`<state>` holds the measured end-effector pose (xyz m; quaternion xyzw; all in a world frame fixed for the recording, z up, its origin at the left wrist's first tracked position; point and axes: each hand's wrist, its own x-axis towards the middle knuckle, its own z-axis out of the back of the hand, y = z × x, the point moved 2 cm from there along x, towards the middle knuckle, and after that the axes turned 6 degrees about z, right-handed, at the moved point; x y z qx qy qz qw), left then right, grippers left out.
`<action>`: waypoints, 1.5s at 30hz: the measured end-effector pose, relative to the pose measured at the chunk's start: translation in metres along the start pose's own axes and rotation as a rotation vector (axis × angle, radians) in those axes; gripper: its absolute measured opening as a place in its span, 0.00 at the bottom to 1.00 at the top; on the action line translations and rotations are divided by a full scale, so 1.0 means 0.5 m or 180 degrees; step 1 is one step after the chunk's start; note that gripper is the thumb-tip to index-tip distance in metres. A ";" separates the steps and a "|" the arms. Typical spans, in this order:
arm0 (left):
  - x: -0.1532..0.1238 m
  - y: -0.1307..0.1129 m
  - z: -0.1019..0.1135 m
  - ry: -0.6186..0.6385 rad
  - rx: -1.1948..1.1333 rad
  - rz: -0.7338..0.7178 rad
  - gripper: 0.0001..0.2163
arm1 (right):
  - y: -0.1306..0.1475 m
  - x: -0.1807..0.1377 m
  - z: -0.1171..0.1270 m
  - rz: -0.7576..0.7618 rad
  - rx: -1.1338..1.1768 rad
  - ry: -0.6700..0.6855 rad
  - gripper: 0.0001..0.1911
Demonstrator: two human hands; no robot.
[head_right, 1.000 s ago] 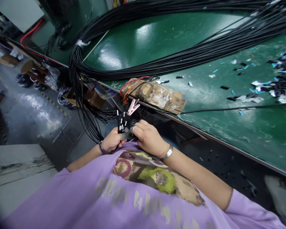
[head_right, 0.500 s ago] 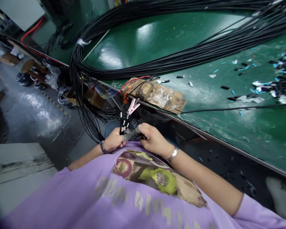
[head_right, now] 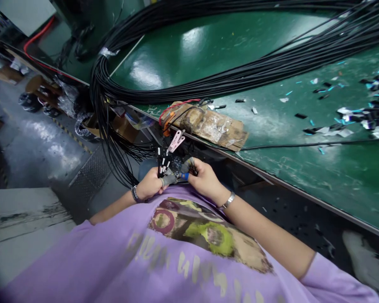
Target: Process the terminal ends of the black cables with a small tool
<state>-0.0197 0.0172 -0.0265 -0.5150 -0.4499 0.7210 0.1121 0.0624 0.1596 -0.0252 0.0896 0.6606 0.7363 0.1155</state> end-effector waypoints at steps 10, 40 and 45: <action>-0.004 -0.007 0.001 -0.0103 0.0004 -0.0069 0.15 | -0.007 -0.011 0.000 -0.0292 -0.0048 -0.0056 0.13; -0.023 0.008 0.001 -0.0594 -0.0022 -0.1003 0.18 | 0.012 -0.017 -0.010 -0.0298 -0.0325 0.0133 0.16; -0.021 0.000 0.002 -0.0548 -0.0117 -0.0905 0.18 | 0.028 -0.025 -0.012 0.0638 -0.1230 0.0410 0.02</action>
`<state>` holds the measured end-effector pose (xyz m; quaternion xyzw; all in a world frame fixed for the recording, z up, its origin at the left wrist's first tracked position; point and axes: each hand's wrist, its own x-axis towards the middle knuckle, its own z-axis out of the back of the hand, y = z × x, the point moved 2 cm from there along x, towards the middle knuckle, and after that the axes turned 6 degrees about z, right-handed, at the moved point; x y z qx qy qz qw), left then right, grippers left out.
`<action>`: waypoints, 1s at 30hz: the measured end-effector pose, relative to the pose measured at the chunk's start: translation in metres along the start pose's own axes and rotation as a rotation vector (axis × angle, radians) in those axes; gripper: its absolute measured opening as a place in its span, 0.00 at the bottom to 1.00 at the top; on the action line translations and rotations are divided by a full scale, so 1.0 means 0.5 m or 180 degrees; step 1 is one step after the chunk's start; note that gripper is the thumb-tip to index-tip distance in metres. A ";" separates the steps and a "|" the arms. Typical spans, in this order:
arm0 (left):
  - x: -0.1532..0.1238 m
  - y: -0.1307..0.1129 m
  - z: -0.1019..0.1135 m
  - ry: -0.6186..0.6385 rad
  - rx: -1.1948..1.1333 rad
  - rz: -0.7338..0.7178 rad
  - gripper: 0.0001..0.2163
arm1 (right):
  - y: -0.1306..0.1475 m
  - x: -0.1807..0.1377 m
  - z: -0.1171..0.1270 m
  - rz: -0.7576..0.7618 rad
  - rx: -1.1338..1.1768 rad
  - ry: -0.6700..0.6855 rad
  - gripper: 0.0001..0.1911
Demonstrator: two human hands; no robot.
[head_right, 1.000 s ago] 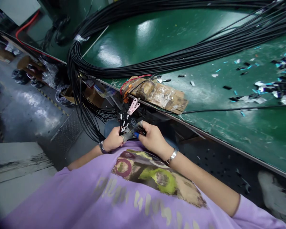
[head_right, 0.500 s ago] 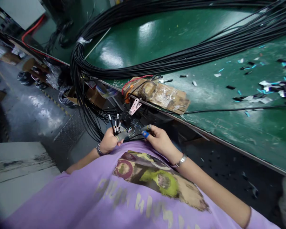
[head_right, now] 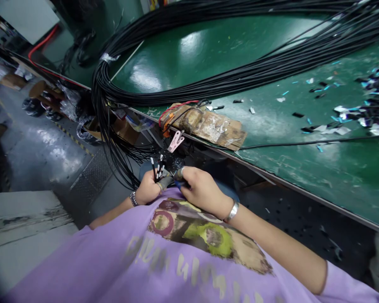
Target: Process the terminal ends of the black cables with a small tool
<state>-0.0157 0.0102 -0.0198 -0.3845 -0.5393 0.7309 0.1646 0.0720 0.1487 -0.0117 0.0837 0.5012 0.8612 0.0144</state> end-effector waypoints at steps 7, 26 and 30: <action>-0.001 -0.004 0.005 0.0166 -0.0120 0.0374 0.20 | -0.017 -0.004 0.018 -0.0374 0.0377 -0.0502 0.05; 0.007 0.013 -0.004 0.0283 -0.0016 0.0347 0.12 | 0.004 0.005 0.005 0.0133 0.0416 -0.0432 0.04; 0.009 0.009 -0.006 0.0338 0.0024 0.0289 0.11 | 0.007 0.001 0.011 0.0083 0.0461 -0.0336 0.04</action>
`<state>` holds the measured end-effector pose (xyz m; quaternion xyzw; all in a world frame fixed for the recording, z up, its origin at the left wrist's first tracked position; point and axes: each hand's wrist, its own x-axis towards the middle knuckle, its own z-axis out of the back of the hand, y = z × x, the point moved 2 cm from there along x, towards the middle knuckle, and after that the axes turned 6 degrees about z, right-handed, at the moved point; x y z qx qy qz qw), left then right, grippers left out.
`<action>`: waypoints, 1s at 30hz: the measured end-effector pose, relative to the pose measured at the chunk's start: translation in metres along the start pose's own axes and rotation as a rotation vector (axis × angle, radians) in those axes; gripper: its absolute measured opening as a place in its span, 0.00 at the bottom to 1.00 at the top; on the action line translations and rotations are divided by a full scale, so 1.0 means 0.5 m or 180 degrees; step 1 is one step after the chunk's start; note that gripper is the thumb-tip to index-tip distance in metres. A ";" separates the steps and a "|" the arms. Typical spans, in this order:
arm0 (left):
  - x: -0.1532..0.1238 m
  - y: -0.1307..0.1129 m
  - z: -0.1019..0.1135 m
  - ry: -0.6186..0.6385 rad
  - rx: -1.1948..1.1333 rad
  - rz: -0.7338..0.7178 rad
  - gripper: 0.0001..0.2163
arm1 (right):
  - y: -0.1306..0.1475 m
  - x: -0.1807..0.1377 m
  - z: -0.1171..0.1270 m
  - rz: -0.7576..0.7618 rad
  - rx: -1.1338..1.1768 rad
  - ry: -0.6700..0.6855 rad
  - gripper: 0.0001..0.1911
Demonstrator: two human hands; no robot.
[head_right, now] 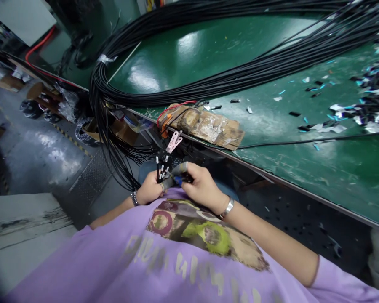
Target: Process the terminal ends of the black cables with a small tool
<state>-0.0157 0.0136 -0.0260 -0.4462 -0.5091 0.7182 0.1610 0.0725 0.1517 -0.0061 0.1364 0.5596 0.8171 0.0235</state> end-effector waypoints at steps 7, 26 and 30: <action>-0.006 -0.005 0.000 0.0034 0.0058 0.0422 0.17 | -0.030 0.010 -0.007 -0.1337 0.1151 -0.0343 0.19; -0.005 -0.007 -0.002 0.0032 0.0003 0.0392 0.20 | -0.034 0.007 -0.023 -0.1683 0.1519 0.0008 0.20; -0.007 -0.009 -0.001 0.0024 -0.0011 0.0366 0.20 | -0.035 0.005 -0.023 -0.1685 0.1549 0.0084 0.20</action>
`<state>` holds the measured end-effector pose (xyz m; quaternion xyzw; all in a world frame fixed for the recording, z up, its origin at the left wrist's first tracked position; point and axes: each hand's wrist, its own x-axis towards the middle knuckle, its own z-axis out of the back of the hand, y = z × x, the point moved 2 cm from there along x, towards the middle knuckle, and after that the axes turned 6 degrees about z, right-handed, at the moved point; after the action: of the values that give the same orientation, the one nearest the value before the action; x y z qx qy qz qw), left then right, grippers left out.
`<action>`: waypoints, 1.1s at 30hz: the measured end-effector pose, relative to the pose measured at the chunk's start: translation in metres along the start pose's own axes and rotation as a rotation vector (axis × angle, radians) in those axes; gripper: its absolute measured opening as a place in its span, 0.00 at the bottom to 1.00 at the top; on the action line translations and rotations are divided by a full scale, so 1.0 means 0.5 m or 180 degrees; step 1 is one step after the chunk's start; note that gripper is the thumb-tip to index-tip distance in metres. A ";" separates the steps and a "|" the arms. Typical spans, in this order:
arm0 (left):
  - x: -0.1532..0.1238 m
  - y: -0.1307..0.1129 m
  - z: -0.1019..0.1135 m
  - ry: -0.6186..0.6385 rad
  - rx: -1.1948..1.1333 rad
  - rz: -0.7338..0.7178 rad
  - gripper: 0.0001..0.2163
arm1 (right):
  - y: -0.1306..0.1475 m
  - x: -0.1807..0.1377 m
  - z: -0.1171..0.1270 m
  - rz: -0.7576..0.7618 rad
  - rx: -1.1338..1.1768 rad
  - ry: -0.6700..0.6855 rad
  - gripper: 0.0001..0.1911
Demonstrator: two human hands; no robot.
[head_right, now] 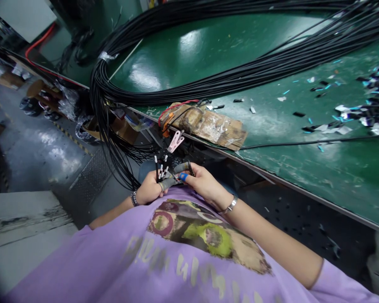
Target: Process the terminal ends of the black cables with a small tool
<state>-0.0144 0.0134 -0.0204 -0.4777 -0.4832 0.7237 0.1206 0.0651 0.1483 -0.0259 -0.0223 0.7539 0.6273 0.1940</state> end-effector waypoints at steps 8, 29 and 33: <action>0.001 0.003 -0.002 0.0006 0.0019 0.0079 0.20 | 0.006 0.003 -0.002 0.0105 -0.0025 -0.0007 0.17; 0.000 -0.015 0.001 0.0012 -0.0028 -0.0029 0.20 | -0.009 -0.009 0.016 0.0898 -0.0492 -0.0403 0.12; 0.000 -0.013 0.002 0.0009 -0.0031 -0.0057 0.21 | -0.015 -0.004 0.013 0.0715 -0.0158 -0.0336 0.12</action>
<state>-0.0169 0.0162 -0.0149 -0.4750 -0.4908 0.7196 0.1255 0.0710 0.1525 -0.0333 0.0905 0.7246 0.6639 0.1613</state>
